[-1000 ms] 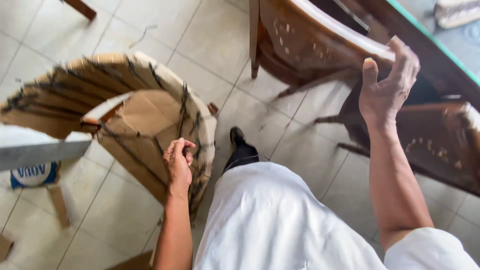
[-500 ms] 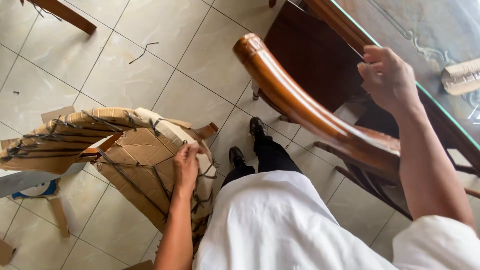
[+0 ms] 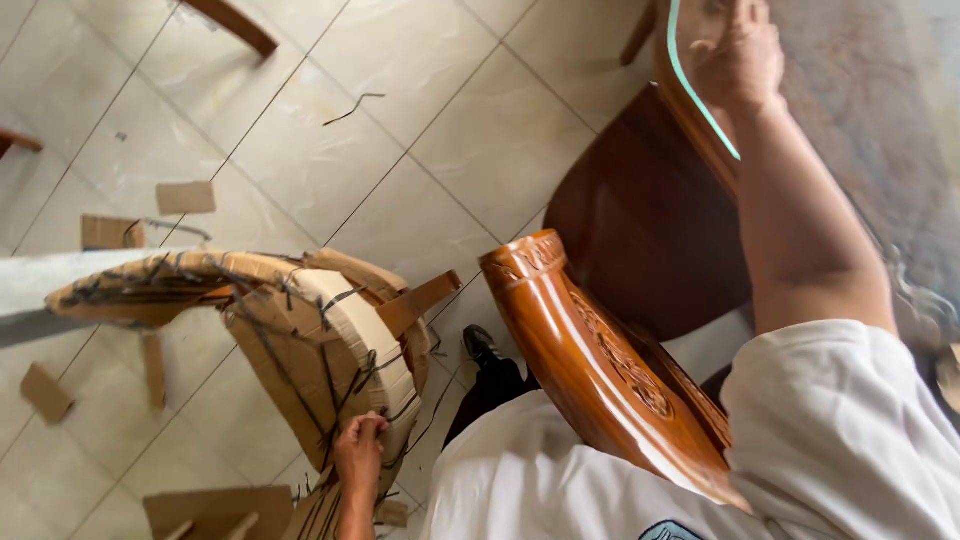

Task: Wrapping a wooden chair with cardboard and securing it with plastic ties

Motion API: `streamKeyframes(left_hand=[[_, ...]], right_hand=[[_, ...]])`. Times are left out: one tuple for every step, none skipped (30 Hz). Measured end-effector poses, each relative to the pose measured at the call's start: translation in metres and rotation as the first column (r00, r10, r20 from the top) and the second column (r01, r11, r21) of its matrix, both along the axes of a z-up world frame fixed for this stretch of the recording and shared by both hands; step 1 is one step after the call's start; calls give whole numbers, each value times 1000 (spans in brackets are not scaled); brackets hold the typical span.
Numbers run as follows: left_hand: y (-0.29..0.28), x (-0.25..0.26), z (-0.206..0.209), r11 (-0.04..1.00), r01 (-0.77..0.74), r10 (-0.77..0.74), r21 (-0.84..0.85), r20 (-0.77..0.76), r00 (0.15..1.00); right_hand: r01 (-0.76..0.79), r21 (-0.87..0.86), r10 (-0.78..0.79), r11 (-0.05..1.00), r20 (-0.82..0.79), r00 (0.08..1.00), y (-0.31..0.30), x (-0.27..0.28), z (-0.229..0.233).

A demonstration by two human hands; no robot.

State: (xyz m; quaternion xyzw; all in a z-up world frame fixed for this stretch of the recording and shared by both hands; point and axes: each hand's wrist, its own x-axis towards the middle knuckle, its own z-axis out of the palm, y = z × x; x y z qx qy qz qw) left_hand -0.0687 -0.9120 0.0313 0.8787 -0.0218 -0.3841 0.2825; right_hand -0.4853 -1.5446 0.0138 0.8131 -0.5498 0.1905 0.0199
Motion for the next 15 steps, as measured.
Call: streamKeyframes(left_hand=[[-1,-5,4,1000,-24,24,9,8,1000],[0,-9,9,999,-25,25,20,-3,1000],[-2,-15,11,999,-25,26,24,-18,1000],[2,-18,11,998,-50,50,26,-14,999],[4,-22,11,999,-35,35,20,5,999],[6,-27,12,1000,-20,20,15,25,999],[5,-30,13,999,-42,42,14,28,999],[5,-34,14,998,-41,40,44,17,999],[3,-35,16,997,-29,29,75,6,1000],[3,-36,15,996,-42,41,75,11,999],[3,-36,13,997,0,-2,77,28,1000],[3,-36,11,996,41,-45,79,46,998],[2,-36,12,997,37,-40,75,47,998],[2,-36,13,996,57,-60,64,49,997],[2,-36,13,996,75,-77,51,52,996]], right_hand=[[-24,9,24,1000,8,1000,-13,-4,-8],[27,90,-23,996,-43,999,-26,-8,-16],[81,160,-65,984,-103,993,-41,-13,-21],[57,163,-41,985,-100,994,-40,-13,-21],[49,141,-36,989,-98,995,-41,-13,-18],[42,119,-31,992,-96,995,-43,-13,-16],[19,118,-8,993,-93,996,-40,-9,-15],[70,108,-50,992,-176,983,-37,-6,-15],[129,93,-102,987,-256,961,-32,-7,-14],[117,95,-89,989,-252,964,-31,-6,-18],[111,66,-88,992,-282,955,-28,-9,-22],[105,37,-88,994,-311,946,-26,-12,-25],[101,33,-86,994,-310,947,-22,-14,-24],[88,13,-76,996,-389,918,-18,-15,-23],[71,-9,-67,997,-463,884,-16,-15,-21]])
